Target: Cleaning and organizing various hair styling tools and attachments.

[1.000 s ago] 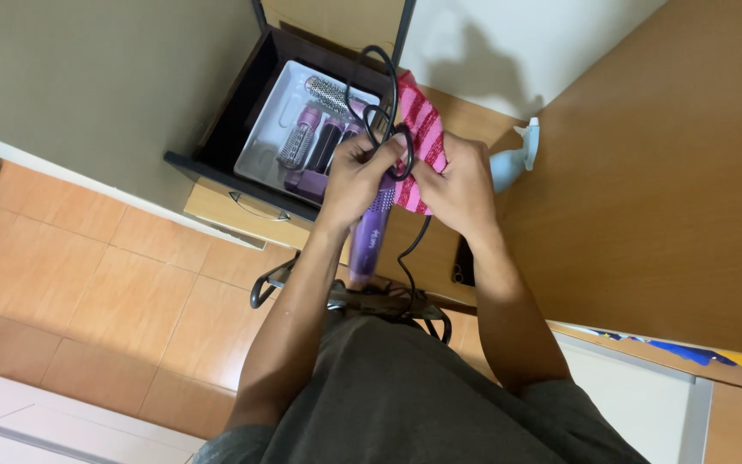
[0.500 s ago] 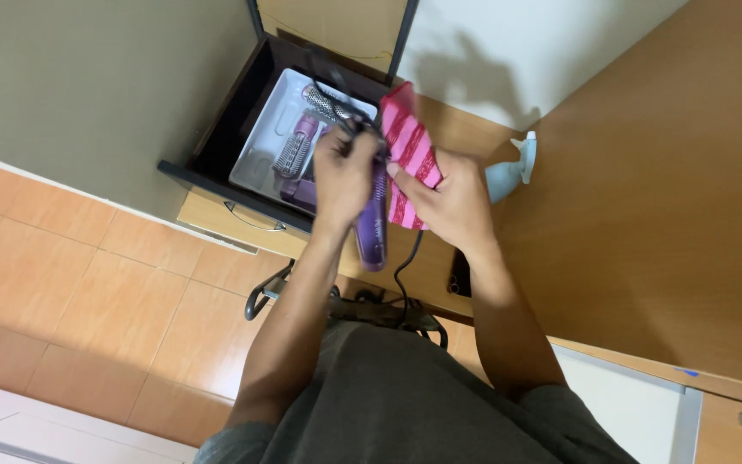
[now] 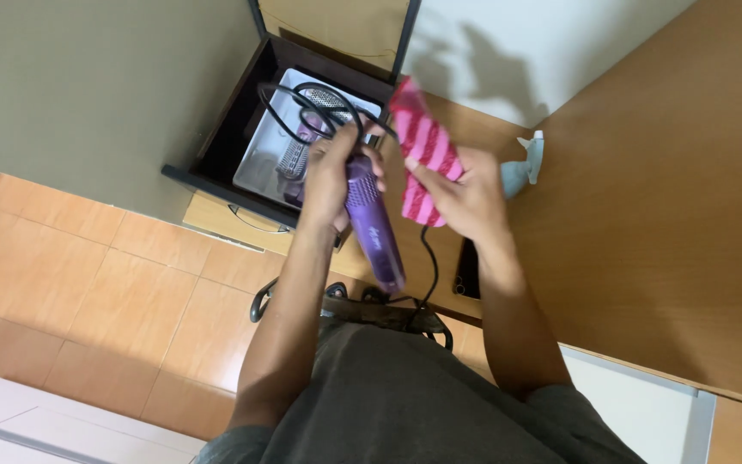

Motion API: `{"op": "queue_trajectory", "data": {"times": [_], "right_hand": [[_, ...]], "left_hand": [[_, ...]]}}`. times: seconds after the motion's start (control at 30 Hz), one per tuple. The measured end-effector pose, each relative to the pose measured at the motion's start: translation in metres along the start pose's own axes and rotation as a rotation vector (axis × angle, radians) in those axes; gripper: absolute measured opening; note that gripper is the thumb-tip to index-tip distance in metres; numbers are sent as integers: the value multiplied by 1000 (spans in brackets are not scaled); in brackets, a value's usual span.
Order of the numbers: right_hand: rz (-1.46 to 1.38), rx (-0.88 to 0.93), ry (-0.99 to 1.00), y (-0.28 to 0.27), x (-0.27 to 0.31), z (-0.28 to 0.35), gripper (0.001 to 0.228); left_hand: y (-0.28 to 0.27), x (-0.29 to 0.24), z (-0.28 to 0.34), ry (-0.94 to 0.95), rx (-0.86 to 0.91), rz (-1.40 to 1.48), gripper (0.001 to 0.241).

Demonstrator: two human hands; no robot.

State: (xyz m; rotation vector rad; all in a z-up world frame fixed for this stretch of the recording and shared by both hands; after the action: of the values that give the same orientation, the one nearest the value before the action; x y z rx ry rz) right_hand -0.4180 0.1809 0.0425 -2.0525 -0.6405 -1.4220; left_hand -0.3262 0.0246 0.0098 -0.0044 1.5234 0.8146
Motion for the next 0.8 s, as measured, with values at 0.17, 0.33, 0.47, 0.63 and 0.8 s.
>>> {"op": "queue_trajectory", "data": {"times": [0.17, 0.33, 0.47, 0.63, 0.8], "right_hand": [[-303, 47, 81, 22, 21, -2, 12], [-319, 85, 76, 25, 27, -5, 11], [-176, 73, 52, 21, 18, -4, 12], [113, 83, 54, 8, 4, 1, 16], [-178, 65, 176, 2, 4, -4, 12]], "left_hand": [[15, 15, 3, -4, 106, -1, 39], [16, 3, 5, 41, 66, -12, 33], [4, -12, 2, 121, -56, -29, 24], [-43, -27, -7, 155, -160, -40, 27], [-53, -40, -9, 133, -154, 61, 33]]}}
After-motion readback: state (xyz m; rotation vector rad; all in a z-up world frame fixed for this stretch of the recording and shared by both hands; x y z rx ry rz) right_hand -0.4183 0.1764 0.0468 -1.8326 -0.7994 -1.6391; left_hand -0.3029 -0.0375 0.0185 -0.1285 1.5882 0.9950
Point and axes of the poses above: each hand's wrist, its own z-axis away from the middle knuckle, its own y-axis out of the palm, x = y × z, the point moved 7 cm from there along -z, towards the middle knuckle, and after that the axes turned 12 degrees about -z, right-handed, at the moved point
